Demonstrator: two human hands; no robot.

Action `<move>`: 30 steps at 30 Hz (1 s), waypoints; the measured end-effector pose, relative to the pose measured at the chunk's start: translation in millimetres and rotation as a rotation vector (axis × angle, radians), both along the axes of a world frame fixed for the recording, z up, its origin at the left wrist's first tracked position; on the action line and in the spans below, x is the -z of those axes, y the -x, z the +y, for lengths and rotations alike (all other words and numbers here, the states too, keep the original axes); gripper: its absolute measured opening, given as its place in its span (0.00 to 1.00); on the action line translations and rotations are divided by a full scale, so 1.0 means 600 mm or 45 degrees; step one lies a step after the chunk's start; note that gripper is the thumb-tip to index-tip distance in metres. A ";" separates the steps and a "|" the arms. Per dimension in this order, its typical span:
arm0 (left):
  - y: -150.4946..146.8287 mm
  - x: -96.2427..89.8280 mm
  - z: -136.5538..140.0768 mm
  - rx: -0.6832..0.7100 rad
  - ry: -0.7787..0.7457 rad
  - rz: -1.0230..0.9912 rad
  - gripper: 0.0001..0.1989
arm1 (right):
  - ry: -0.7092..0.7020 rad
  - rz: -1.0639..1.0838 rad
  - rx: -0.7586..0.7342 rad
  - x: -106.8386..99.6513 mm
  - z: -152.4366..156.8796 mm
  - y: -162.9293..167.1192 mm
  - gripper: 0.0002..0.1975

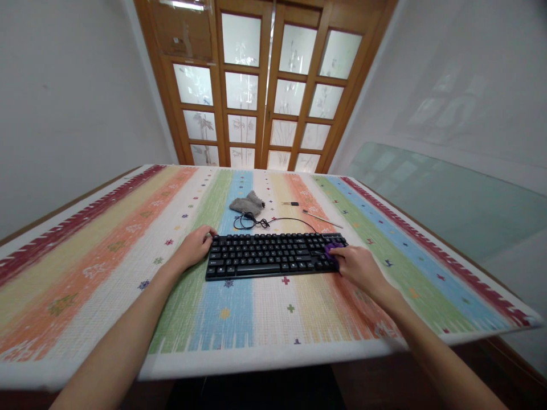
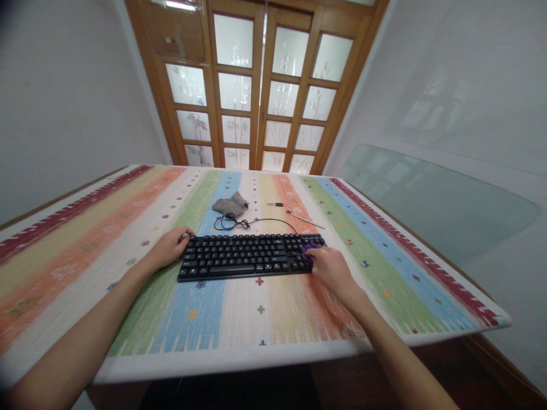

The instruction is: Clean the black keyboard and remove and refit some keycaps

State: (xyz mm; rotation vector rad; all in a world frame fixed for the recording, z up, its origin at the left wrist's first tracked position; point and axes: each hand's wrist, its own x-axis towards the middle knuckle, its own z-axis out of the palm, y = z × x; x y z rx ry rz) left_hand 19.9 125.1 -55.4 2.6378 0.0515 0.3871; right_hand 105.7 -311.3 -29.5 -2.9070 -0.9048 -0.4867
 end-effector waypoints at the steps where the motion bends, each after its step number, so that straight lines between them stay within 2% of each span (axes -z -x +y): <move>1: 0.000 0.000 0.000 0.002 0.004 0.000 0.10 | 0.048 0.051 0.004 -0.004 0.000 0.000 0.17; 7: 0.000 0.001 0.000 0.011 0.005 -0.001 0.10 | 0.203 0.217 0.036 -0.049 0.014 -0.020 0.15; 14: -0.001 0.002 0.000 0.014 -0.021 -0.001 0.10 | 0.039 0.091 0.059 -0.074 0.085 -0.051 0.16; 18: -0.002 0.004 0.000 0.019 -0.014 -0.006 0.10 | -0.041 0.011 0.053 -0.070 0.136 -0.078 0.17; 23: 0.000 0.007 0.001 0.035 0.016 -0.032 0.09 | -0.167 -0.097 -0.017 -0.045 0.185 -0.126 0.18; 27: 0.002 0.009 0.002 0.061 0.075 -0.054 0.11 | -0.160 -0.153 -0.080 -0.030 0.218 -0.154 0.18; 30: 0.004 0.011 0.001 0.076 0.088 -0.054 0.13 | -0.147 -0.198 -0.122 -0.033 0.244 -0.168 0.19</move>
